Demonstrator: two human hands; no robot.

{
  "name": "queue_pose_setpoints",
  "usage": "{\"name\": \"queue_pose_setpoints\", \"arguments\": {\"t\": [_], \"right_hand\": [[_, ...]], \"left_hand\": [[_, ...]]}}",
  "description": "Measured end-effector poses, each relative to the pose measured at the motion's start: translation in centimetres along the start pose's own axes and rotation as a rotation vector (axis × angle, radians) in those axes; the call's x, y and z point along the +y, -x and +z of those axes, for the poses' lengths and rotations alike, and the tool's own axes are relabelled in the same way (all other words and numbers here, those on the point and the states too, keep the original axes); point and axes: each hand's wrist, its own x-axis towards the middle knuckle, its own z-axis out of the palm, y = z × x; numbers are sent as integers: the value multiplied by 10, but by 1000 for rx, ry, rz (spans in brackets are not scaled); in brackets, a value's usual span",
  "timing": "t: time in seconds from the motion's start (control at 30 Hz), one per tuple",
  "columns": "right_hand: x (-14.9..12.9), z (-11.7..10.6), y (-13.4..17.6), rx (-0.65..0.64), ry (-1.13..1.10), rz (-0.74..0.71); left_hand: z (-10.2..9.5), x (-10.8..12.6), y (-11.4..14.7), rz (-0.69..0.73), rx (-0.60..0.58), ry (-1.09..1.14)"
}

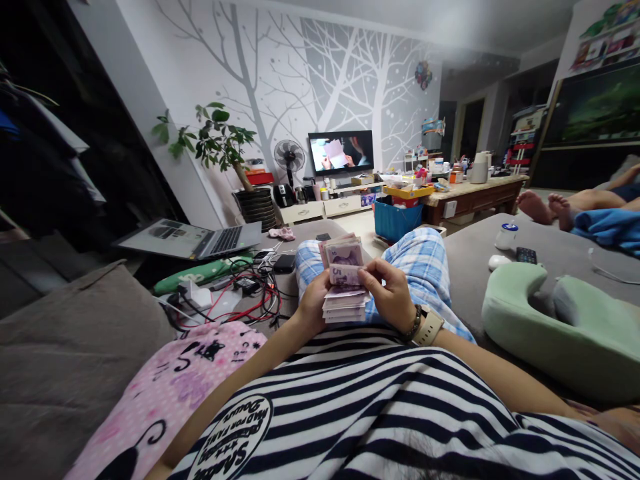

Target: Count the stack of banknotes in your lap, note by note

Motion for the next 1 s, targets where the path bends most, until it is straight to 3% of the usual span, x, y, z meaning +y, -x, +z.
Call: {"name": "queue_pose_setpoints", "arguments": {"t": [0.33,0.63,0.83,1.0], "right_hand": [[-1,1,0,-3,-13,4],[1,0,0,2,-3,5],[0,0,0,8,16,7],[-1,-1,0,7,25,10]], "left_hand": [[-1,0,0,29,-29,-51],[1,2,1,40,49,-94],[-1,0,-6,-79,-42,32],[-5,-1,-8,-78,-41,44]]}}
